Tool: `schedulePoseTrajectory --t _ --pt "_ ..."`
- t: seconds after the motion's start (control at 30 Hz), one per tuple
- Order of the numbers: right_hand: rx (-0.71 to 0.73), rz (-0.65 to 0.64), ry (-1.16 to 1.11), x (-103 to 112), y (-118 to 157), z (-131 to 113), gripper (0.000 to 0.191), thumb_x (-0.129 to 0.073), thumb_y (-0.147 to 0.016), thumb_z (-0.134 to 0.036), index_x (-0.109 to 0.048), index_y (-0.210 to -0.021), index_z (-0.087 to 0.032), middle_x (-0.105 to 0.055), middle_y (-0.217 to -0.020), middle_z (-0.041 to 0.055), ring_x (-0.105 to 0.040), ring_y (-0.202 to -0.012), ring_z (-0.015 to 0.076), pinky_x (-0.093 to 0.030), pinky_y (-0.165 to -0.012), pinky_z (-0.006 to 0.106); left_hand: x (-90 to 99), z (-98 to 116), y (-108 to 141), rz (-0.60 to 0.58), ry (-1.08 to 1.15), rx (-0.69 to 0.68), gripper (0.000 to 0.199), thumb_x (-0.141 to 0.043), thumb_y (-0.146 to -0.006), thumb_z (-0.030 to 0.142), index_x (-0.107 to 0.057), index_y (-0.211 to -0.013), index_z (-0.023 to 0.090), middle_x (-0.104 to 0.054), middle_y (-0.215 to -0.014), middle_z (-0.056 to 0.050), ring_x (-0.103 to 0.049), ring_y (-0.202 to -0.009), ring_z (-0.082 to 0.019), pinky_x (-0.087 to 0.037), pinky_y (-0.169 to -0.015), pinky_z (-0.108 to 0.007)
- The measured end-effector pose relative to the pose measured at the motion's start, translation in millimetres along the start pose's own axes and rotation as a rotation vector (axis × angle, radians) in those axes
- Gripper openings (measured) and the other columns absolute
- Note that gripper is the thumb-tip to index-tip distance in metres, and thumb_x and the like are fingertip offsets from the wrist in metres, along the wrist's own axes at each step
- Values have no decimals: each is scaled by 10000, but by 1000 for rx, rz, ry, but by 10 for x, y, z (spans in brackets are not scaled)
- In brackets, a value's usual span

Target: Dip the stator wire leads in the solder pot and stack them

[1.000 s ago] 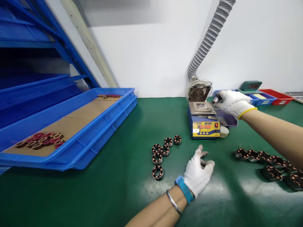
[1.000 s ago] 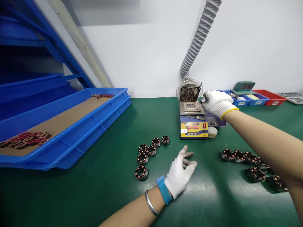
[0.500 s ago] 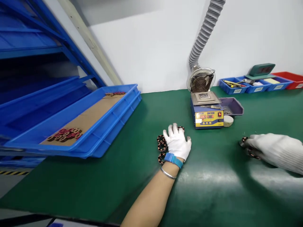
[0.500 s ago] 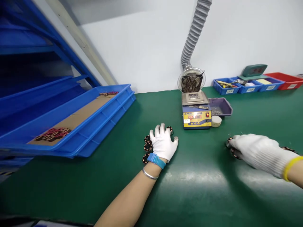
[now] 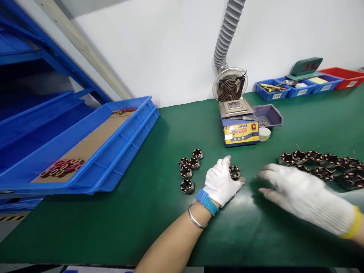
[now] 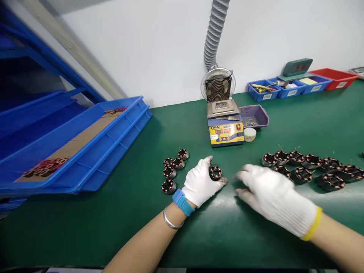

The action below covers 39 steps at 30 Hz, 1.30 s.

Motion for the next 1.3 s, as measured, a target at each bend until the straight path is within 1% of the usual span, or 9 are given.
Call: schedulePoseTrajectory --t 0.1,0.27,0.43,0.6,0.73,0.9,1.07,1.2,1.3 --pt "49 -70 -97 -338 -165 -232 503 -598 -827 -521 -642 -1231 -225 -572 -1261 90 -599 -1042 244 -514 -861 355 -80 54 48 -141 112 -72 1089 -737 -674 541 -198 -1541 161 -554 -1341 -154 -650 -1058 -341 -546 -874 -434" --pt "39 -119 -238 -600 -337 -144 638 -657 -739 -474 -609 -1324 -223 -519 -1379 76 -530 -1205 294 -490 -996 441 -177 148 32 -231 173 -236 668 -667 -750 398 -508 -1375 225 -644 -1196 -84 -653 -1062 -314 -547 -903 -431" --pt "-46 -193 -503 -523 -252 -23 687 -664 -752 -436 -547 -1402 -246 -498 -1422 65 -506 -1273 294 -477 -1052 443 -119 160 29 -29 363 -114 478 -738 -694 459 -662 -1105 228 -664 -1007 -57 -675 -927 -255 -570 -860 -388" --pt "-243 -218 -1250 -594 -198 -89 662 -562 -879 -549 -511 -1404 -149 -549 -1364 147 -597 -1188 254 -523 -1016 377 39 257 153 259 458 -137 442 -711 -671 345 -657 -1085 200 -658 -973 -74 -669 -895 -241 -582 -853 -403" --pt "-399 -91 -1505 -670 -197 -161 714 -713 -753 -526 -557 -1316 -115 -585 -1305 181 -632 -1133 271 -553 -984 377 -76 265 161 188 606 -120 646 -724 -685 353 -561 -1285 176 -617 -1275 -121 -634 -1133 -266 -548 -1009 -398" --pt "-445 -51 -1454 -709 -183 -175 707 -716 -725 -505 -585 -1299 -112 -640 -1215 168 -682 -1003 255 -597 -886 370 -208 257 126 83 719 -125 611 -673 -766 278 -518 -1349 181 -637 -1318 -87 -621 -1195 -242 -502 -1085 -383" --pt "-398 157 -892 -449 -157 5 558 -656 -743 -457 -667 -1232 -189 -662 -1192 93 -664 -1033 252 -546 -983 426 -156 252 104 102 710 -140 655 -611 -729 158 -515 -1377 167 -624 -1349 -76 -609 -1215 -224 -475 -1101 -341" --pt "-410 162 -697 -388 -131 91 538 -619 -763 -501 -672 -1238 -256 -671 -1173 56 -668 -1002 255 -573 -909 434 -204 146 66 -40 682 16 457 -574 -722 160 -673 -1168 184 -754 -969 -46 -703 -844 -217 -588 -791 -322" --pt "-442 157 -696 -412 -111 151 551 -627 -768 -509 -654 -1268 -279 -657 -1206 40 -666 -1019 251 -577 -910 426 -275 137 69 -217 800 80 96 -594 -744 214 -675 -788 190 -683 -677 -7 -620 -615 -165 -500 -556 -256"
Point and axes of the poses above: each hand's wrist, its own y-axis away from the middle knuckle, its own x-axis out of the back of the hand, z = x × y, the point moved 8 cm from there along -y, towards the middle knuckle
